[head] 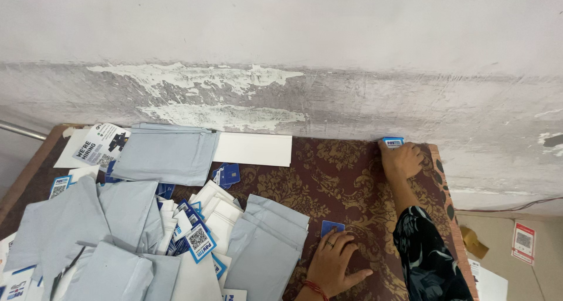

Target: The person sorts a large pile of white envelopes and gray padded mailers on a table. They repeatedly pick up items, separate them into different piles, and place small blue cards with QR codes into separate stacks. The person also moves some cardboard boxes to the side to clear space.

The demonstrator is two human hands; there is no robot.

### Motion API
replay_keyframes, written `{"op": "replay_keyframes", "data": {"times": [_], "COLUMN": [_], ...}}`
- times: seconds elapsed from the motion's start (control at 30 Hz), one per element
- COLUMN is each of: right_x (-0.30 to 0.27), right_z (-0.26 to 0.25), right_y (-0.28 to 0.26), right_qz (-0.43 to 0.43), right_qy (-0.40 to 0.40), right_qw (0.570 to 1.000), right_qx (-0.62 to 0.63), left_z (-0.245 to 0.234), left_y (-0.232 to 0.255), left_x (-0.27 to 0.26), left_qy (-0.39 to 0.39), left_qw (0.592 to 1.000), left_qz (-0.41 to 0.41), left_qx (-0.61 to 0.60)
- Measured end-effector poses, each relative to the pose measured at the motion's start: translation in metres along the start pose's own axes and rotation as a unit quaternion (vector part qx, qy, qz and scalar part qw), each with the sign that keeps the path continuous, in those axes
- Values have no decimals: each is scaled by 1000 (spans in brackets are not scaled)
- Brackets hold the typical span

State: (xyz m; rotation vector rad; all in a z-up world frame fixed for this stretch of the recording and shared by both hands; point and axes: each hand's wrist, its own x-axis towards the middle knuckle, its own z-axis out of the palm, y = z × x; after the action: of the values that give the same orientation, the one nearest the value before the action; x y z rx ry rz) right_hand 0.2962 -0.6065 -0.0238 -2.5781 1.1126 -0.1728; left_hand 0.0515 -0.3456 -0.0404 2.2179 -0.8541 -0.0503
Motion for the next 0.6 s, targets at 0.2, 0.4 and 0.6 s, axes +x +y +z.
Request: {"op": "replay_keyframes", "data": {"times": [0.2, 0.4, 0.6], "right_x": [1, 6, 8], "right_z": [-12, -10, -7], "right_y": [-4, -4, -5], "right_qz": [9, -26, -30], "right_qy": [-21, -29, -44], "right_qw": [1000, 999, 998], "right_qx": [-18, -31, -40], "left_z": [1, 1, 1], "left_y": [-1, 0, -2], "left_x": [-1, -2, -1], "left_qy": [12, 14, 11], "left_qw": [1000, 1000, 1000], "left_qz": [4, 0, 1], "left_qx": [0, -10, -1]}}
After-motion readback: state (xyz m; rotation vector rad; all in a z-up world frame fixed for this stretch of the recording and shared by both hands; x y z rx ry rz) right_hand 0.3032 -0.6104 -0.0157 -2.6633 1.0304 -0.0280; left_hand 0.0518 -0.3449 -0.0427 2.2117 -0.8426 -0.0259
